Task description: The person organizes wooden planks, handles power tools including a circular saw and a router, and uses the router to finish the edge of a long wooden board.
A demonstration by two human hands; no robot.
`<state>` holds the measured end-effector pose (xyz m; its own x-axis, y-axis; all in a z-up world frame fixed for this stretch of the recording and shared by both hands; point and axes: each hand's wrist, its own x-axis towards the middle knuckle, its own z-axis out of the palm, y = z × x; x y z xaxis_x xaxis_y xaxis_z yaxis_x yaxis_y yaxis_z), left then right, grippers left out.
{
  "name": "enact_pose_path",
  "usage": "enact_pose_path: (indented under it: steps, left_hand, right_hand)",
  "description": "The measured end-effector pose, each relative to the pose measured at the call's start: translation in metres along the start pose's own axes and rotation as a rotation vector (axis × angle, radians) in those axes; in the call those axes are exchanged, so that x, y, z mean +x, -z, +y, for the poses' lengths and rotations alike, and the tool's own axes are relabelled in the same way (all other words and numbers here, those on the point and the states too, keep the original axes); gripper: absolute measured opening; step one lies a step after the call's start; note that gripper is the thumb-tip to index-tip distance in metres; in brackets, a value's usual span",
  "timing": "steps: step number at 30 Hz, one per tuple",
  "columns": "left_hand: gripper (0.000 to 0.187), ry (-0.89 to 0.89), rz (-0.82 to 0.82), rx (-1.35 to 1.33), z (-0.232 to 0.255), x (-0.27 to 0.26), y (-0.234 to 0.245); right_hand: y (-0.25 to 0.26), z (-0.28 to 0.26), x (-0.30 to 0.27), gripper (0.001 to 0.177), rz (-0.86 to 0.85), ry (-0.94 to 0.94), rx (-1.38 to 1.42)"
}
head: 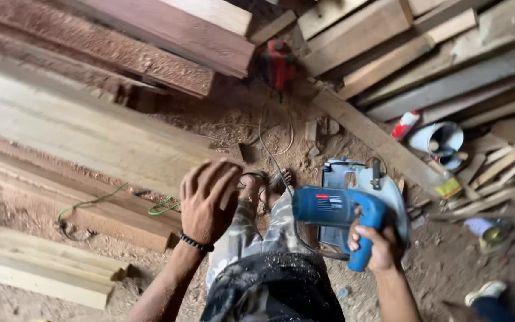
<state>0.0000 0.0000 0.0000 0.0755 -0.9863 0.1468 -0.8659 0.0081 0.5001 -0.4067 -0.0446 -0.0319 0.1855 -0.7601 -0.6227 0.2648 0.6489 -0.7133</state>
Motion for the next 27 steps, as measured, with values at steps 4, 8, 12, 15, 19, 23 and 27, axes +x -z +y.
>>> enact_pose_path:
  steps: [4,8,12,15,19,23,27]
  left_hand:
    - [0.038,0.061,-0.111,0.199,0.001,0.043,-0.036]
    - [0.025,0.136,-0.133,0.458,0.013,0.071,-0.055]
    - [0.028,0.084,-0.154,0.401,0.081,0.092,-0.121]
    - [0.036,0.043,-0.314,-0.146,0.097,0.067,-0.239]
    - [0.035,0.273,-0.782,-0.354,0.067,-0.003,-0.384]
    - [0.029,0.576,-0.781,-0.321,0.003,-0.078,-0.469]
    - [0.033,0.659,-0.891,-0.199,-0.054,-0.106,-0.504]
  right_hand:
    - [0.031,0.049,0.053,0.031,0.093,-0.298,0.063]
    - [0.048,0.088,0.155,0.031,0.118,-0.356,-0.174]
    - [0.1,0.208,0.252,0.023,0.131,-0.238,-0.509]
    - [0.122,0.278,0.334,0.025,0.334,-0.068,-0.592]
    - [0.163,0.336,0.404,0.025,0.528,-0.135,-0.819]
    - [0.212,0.388,0.452,0.061,0.723,-0.105,-1.05]
    - [0.254,0.435,0.456,0.059,0.718,-0.127,-1.121]
